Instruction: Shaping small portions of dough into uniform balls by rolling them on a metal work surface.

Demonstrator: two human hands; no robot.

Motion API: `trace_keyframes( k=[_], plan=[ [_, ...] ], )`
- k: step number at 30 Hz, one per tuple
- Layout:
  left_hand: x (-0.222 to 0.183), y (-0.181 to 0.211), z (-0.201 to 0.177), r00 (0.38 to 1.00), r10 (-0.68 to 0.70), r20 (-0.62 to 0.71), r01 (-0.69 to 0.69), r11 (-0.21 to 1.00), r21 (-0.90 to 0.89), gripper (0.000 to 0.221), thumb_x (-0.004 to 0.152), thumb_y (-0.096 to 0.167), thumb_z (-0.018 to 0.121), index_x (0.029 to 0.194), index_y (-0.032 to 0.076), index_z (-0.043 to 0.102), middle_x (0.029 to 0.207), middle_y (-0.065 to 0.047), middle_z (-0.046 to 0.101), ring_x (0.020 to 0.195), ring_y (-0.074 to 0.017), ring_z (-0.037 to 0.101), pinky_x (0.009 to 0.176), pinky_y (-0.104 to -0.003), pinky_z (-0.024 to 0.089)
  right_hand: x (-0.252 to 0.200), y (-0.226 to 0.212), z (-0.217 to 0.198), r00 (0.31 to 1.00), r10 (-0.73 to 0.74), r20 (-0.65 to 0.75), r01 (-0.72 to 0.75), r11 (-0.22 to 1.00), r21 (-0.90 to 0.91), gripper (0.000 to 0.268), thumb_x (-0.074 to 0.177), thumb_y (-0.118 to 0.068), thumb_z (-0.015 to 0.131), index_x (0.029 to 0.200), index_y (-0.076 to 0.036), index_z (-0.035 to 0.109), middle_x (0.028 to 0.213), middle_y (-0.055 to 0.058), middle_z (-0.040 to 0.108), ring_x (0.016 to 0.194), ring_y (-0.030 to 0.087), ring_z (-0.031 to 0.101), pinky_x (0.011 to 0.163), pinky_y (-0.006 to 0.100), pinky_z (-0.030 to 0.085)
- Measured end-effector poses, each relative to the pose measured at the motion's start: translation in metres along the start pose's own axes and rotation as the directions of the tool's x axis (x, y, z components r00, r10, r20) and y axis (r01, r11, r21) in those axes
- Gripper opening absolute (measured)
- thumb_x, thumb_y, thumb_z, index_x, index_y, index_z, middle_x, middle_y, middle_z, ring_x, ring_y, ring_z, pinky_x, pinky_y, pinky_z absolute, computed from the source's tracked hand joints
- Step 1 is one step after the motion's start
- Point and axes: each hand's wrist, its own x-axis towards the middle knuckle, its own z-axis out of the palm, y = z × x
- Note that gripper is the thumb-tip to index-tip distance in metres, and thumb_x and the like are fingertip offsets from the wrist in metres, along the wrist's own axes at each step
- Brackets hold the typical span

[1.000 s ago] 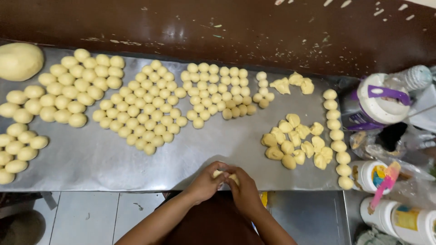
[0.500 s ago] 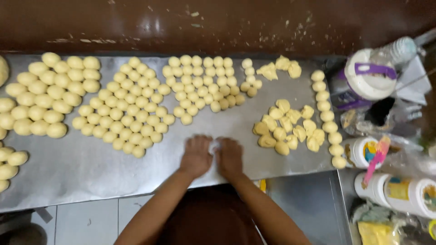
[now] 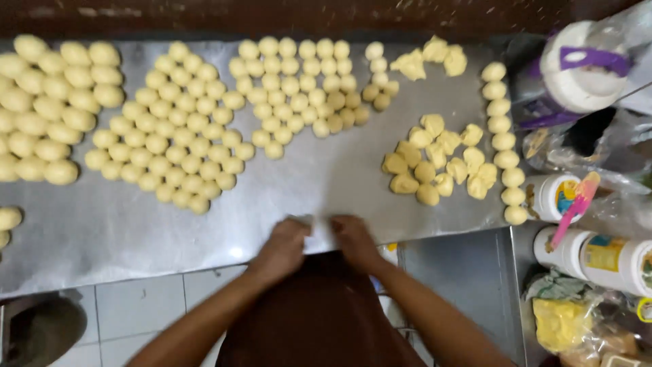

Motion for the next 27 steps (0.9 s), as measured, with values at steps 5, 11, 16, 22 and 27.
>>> trace_keyframes(
  k=[5, 11, 16, 22, 27],
  plan=[
    [0.065, -0.018, -0.041, 0.977, 0.008, -0.215, 0.065, 0.942, 0.328, 0.027, 0.087, 0.013, 0.051, 0.114, 0.015, 0.054, 0.1, -0.007, 0.055, 0.102, -0.0291, 0.051, 0.09, -0.047, 0.035, 0.056, 0.013, -0.017, 0.988, -0.105, -0.112, 0.036, 0.869, -0.494, 0.026, 0.089, -0.02, 0.053, 0.114, -0.013, 0.055, 0.099, 0.005, 0.058, 0.099, 0.028, 0.055, 0.086, 0.042, 0.039],
    [-0.008, -0.001, -0.022, 0.996, 0.023, 0.088, -0.035, 0.989, 0.144, 0.027, 0.087, 0.014, 0.047, 0.11, 0.006, 0.057, 0.108, -0.018, 0.059, 0.108, -0.0369, 0.052, 0.092, -0.047, 0.038, -0.03, 0.048, 0.001, 0.996, -0.063, 0.065, 0.07, 0.991, -0.116, 0.029, 0.085, -0.013, 0.057, 0.114, -0.01, 0.057, 0.1, 0.008, 0.061, 0.1, 0.031, 0.058, 0.089, 0.042, 0.043],
    [0.066, 0.012, -0.031, 0.982, -0.142, -0.127, 0.177, 0.926, 0.334, 0.016, 0.086, 0.019, 0.051, 0.097, 0.014, 0.061, 0.089, -0.009, 0.06, 0.091, -0.0319, 0.059, 0.08, -0.053, 0.043, 0.037, 0.015, 0.004, 0.982, -0.157, -0.106, 0.107, 0.923, -0.37, 0.023, 0.084, -0.013, 0.059, 0.105, -0.004, 0.059, 0.09, 0.015, 0.06, 0.089, 0.037, 0.057, 0.083, 0.049, 0.041],
    [0.023, -0.017, -0.034, 0.997, 0.054, -0.06, -0.038, 0.969, 0.245, 0.021, 0.086, 0.012, 0.05, 0.104, 0.006, 0.059, 0.093, -0.017, 0.06, 0.093, -0.037, 0.057, 0.079, -0.05, 0.044, 0.007, 0.034, -0.003, 0.993, -0.099, -0.063, 0.085, 0.976, -0.203, 0.025, 0.084, -0.011, 0.06, 0.109, -0.008, 0.06, 0.093, 0.009, 0.063, 0.092, 0.03, 0.061, 0.086, 0.043, 0.044],
    [0.067, -0.012, -0.024, 0.966, 0.082, -0.244, 0.023, 0.916, 0.4, 0.023, 0.083, 0.011, 0.054, 0.105, 0.013, 0.059, 0.095, -0.009, 0.058, 0.094, -0.0301, 0.056, 0.08, -0.045, 0.043, 0.039, -0.001, 0.004, 0.954, -0.157, -0.256, 0.096, 0.967, -0.237, 0.034, 0.076, -0.011, 0.063, 0.11, -0.013, 0.06, 0.098, 0.003, 0.062, 0.096, 0.024, 0.059, 0.087, 0.04, 0.042]
  ],
)
